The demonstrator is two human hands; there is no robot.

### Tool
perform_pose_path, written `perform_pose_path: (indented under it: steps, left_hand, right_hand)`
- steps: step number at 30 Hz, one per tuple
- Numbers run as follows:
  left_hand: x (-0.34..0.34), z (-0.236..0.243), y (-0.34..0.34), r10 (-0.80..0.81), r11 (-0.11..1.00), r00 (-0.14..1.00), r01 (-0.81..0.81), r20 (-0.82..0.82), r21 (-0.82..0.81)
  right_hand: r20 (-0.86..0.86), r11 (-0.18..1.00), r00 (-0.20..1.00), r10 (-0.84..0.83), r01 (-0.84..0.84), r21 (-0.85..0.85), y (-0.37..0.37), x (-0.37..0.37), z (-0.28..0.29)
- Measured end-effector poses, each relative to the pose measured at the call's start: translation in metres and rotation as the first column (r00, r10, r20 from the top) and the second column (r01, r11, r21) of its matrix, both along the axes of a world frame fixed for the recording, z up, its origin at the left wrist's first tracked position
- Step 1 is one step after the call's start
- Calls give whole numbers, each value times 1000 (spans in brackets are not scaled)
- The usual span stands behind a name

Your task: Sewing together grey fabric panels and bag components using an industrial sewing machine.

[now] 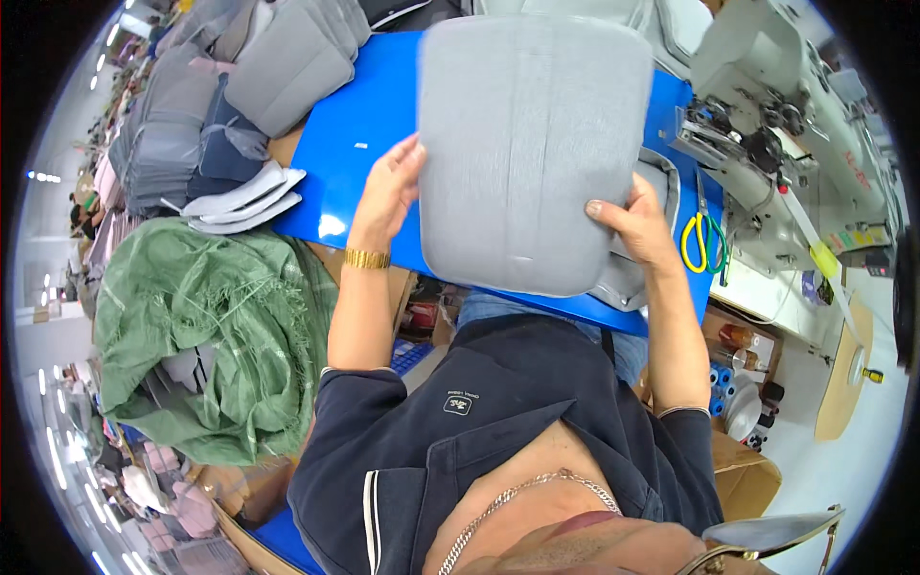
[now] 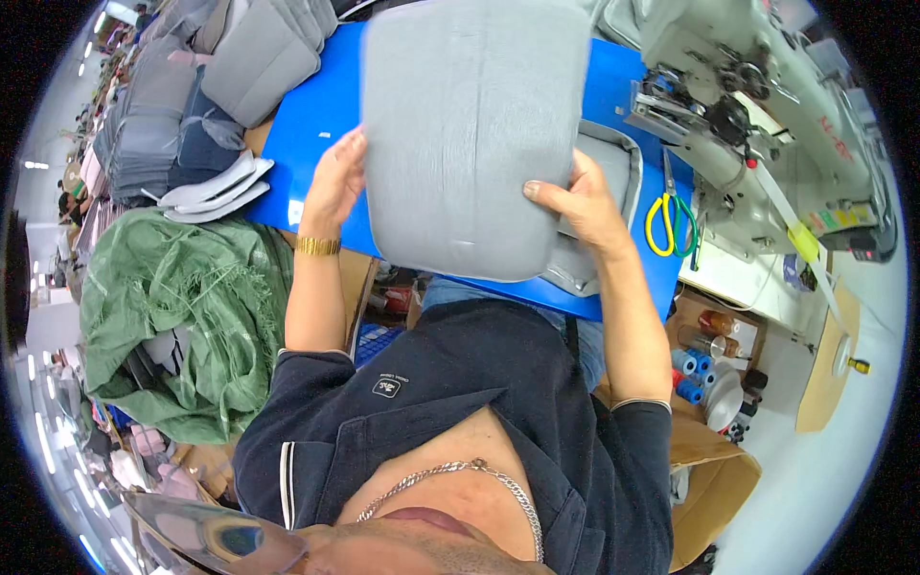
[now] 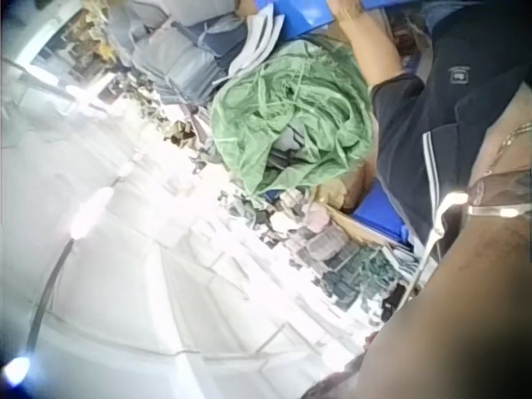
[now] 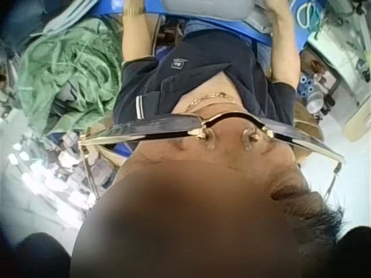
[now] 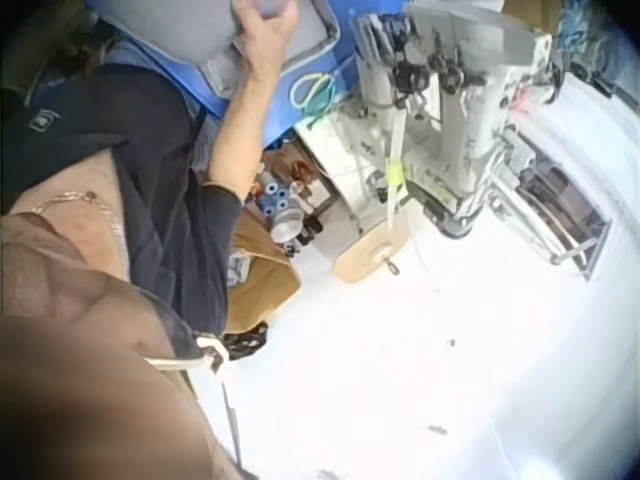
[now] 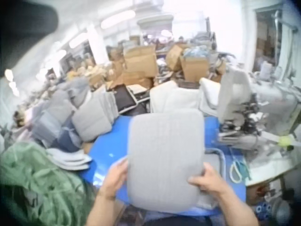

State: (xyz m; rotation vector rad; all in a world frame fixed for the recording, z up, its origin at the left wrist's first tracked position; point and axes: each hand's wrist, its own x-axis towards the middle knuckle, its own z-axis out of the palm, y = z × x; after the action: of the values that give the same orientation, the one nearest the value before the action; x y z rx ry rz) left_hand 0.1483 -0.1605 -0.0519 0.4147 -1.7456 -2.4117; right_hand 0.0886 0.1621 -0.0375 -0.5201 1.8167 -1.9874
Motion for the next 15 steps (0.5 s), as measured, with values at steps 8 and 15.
perform_pose_path:
  steps: [8, 15]
  left_hand:
    - [2, -5, 66, 263, 954, 910, -197, -321, 225]
    - [19, -22, 84, -219, 680, 971, 79, -99, -729]
  right_hand:
    - [47, 904, 908, -416, 419, -86, 19, 3, -10]
    - [-739, 779, 548, -392, 625, 50, 72, -18, 70]
